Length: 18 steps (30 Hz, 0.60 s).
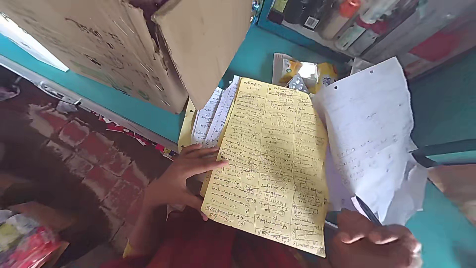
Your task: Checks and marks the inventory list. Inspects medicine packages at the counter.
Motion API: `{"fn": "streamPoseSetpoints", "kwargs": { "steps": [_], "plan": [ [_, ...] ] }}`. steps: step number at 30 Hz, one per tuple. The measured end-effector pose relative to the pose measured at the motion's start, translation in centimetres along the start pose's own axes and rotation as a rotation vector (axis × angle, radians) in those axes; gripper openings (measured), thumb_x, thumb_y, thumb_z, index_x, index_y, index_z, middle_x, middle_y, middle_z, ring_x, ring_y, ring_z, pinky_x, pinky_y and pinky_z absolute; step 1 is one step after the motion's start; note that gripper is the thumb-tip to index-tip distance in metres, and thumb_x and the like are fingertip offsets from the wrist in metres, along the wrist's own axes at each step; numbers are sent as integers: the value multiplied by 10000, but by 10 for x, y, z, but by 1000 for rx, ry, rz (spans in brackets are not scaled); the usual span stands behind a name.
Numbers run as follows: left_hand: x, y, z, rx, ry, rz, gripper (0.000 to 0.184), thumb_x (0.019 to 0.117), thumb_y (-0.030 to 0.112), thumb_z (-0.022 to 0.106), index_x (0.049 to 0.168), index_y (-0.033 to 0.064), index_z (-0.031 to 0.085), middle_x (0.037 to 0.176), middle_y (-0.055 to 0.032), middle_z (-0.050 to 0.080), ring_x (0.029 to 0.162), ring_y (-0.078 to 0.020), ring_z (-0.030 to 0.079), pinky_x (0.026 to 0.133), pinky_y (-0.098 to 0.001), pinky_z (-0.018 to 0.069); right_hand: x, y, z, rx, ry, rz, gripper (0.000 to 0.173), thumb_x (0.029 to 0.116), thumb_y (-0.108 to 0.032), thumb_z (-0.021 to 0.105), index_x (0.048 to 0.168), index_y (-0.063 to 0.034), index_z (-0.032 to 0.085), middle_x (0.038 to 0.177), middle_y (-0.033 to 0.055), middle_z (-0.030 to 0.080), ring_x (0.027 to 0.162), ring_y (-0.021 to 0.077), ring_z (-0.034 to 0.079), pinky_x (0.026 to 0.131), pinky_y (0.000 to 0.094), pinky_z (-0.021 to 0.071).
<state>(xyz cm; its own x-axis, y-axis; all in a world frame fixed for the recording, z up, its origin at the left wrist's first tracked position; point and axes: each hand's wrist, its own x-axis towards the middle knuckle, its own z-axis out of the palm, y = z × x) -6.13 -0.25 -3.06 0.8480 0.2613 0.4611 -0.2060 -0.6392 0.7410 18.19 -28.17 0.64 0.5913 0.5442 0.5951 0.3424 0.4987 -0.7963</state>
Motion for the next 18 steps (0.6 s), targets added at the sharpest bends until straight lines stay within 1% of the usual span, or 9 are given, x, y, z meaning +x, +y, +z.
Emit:
{"fn": "streamPoseSetpoints", "kwargs": {
  "steps": [2, 4, 5, 7, 9, 10, 12, 14, 18],
  "plan": [
    [0, -1, 1, -17, 5, 6, 867, 769, 779, 655, 1390, 174, 650, 1375, 56, 664, 1443, -72, 423, 1263, -456, 112, -2, -13, -7, -261, -177, -57, 257, 1097, -351, 452, 1040, -253, 683, 947, -162, 715, 886, -33, 690, 787, 141, 558],
    [-1, -1, 2, -30, 13, 11, 860, 777, 781, 648, 1395, 183, 648, 1382, 68, 658, 1444, -70, 421, 1264, -456, 116, -4, -27, -11, -453, -330, -89, 162, 1029, -362, 604, 1020, -209, 658, 1066, -127, 710, 1044, 5, 676, 908, 181, 553],
    [-1, -1, 1, -36, 5, 12, 859, 788, 785, 631, 1405, 188, 638, 1393, 75, 650, 1452, -68, 410, 1264, -455, 110, -5, -32, -7, -539, -375, -98, 214, 984, -405, 671, 989, -191, 652, 1088, -110, 715, 1083, 19, 666, 937, 189, 539],
    [-1, -2, 1, -40, 2, 13, 864, 804, 799, 595, 1418, 192, 627, 1400, 79, 645, 1453, -67, 407, 1264, -461, 117, -6, -37, 3, -705, -468, -124, 337, 938, -509, 702, 969, -181, 627, 1105, -78, 725, 1145, 50, 634, 993, 208, 481],
    [-2, -3, 3, -30, 18, 16, 846, 824, 799, 572, 1419, 200, 627, 1390, 77, 653, 1448, -76, 419, 1263, -470, 124, -10, -33, 13, -808, -556, -159, 350, 951, -519, 674, 1031, -181, 635, 1127, -42, 732, 1178, 101, 617, 1031, 253, 435],
    [-2, -3, 4, -20, 28, 17, 842, 832, 802, 558, 1413, 197, 633, 1384, 69, 658, 1447, -85, 426, 1262, -477, 128, -12, -29, 16, -837, -578, -183, 322, 971, -491, 657, 1053, -180, 646, 1126, -28, 734, 1169, 115, 619, 1030, 261, 427],
    [-1, -1, 5, -20, 47, 10, 820, 849, 796, 543, 1395, 194, 648, 1369, 60, 669, 1433, -82, 445, 1254, -479, 150, -15, -19, 19, -858, -584, -205, 205, 1025, -369, 605, 1061, -178, 669, 1099, -20, 747, 1147, 108, 636, 1032, 249, 436],
    [1, 3, 4, -28, 63, 0, 802, 862, 795, 523, 1372, 193, 667, 1347, 62, 681, 1415, -58, 456, 1252, -454, 163, -17, -11, 22, -860, -557, -178, 178, 1041, -293, 566, 1029, -185, 708, 1061, -24, 766, 1108, 97, 655, 1005, 240, 451],
    [3, 7, 4, -52, 74, -14, 766, 877, 781, 520, 1370, 213, 667, 1343, 76, 681, 1388, -38, 478, 1247, -450, 185, -15, -6, 22, -852, -552, -123, 220, 1044, -334, 561, 1004, -198, 730, 1041, -42, 772, 1099, 81, 655, 985, 237, 450]
  ]
}}
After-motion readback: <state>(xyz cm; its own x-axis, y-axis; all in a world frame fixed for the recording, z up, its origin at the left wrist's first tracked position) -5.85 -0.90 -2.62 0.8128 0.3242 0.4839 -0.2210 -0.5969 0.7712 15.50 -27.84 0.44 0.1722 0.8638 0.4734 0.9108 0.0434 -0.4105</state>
